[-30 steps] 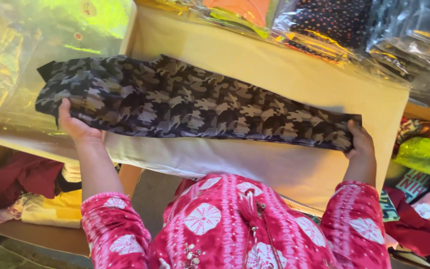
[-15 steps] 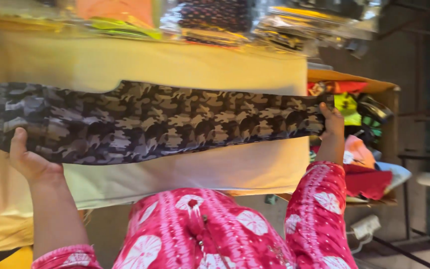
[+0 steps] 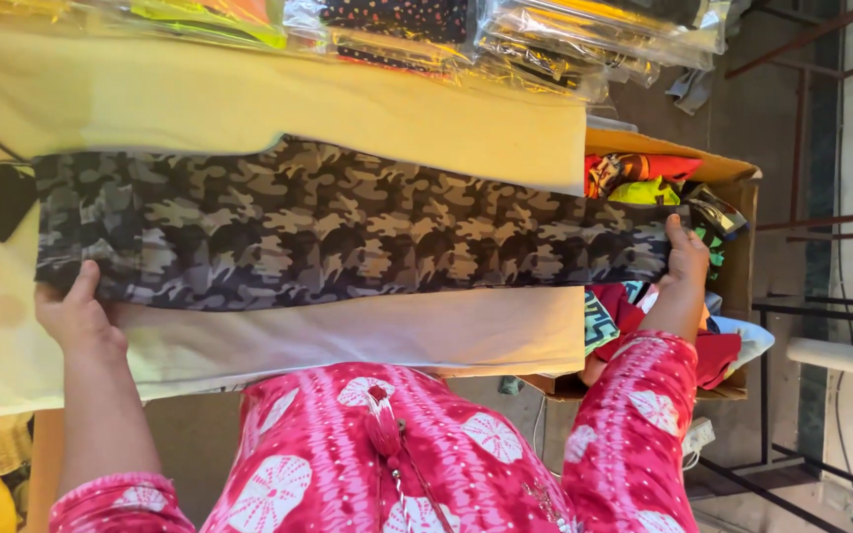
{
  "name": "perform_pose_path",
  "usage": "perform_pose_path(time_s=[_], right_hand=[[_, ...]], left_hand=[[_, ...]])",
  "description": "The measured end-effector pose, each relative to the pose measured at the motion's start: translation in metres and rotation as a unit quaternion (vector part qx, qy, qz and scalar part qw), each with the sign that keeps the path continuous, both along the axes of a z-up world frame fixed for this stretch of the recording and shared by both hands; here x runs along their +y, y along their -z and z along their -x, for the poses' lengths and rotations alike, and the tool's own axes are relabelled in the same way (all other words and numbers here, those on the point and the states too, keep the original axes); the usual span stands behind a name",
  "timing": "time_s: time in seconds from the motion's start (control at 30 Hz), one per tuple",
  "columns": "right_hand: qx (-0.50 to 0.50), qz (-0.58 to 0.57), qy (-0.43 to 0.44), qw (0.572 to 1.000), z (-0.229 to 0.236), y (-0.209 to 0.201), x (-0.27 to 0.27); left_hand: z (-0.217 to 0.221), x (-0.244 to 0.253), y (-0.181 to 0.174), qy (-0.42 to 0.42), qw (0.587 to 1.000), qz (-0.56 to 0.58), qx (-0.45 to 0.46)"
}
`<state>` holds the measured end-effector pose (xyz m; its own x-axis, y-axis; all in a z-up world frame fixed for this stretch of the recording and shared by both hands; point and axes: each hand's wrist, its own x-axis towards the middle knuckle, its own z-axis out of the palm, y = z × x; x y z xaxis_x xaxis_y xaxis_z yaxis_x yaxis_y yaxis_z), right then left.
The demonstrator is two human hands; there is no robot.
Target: Folding clothing items and packing them into clear plastic bags.
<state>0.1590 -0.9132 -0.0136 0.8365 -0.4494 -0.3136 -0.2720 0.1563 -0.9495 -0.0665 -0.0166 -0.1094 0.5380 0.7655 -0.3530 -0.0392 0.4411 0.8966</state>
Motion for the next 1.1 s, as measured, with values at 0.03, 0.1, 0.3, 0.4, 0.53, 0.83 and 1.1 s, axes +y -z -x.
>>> perform_pose_path(time_s=[0.03,0.1,0.3,0.4,0.53,0.83,1.1], right_hand=[[0.002,-0.013,0.001,1.0,0.0,-0.007,0.011],[0.003,0.014,0.005,1.0,-0.006,0.002,-0.002],[-0.01,0.031,-0.015,0.999,-0.004,-0.033,0.022],[-0.008,-0.005,-0.048,0.999,0.004,-0.075,0.066],[-0.022,0.011,-0.142,0.99,0.021,-0.126,0.13],[-0.082,0.181,-0.272,0.942,0.063,-0.077,0.385],[0.048,-0.086,-0.474,0.875,0.126,-0.047,0.516]], left_hand=[[0.009,0.019,0.038,0.013,0.993,-0.116,-0.004],[0.006,0.009,0.009,0.008,0.991,-0.135,0.015],[0.011,0.02,0.043,0.038,0.947,-0.297,0.12],[-0.006,0.009,0.022,-0.006,0.976,-0.214,0.038],[-0.013,-0.056,-0.099,-0.095,0.645,-0.717,0.247],[-0.049,-0.116,-0.041,0.255,0.965,-0.051,-0.021],[-0.09,-0.134,0.009,0.302,0.947,0.067,0.09]])
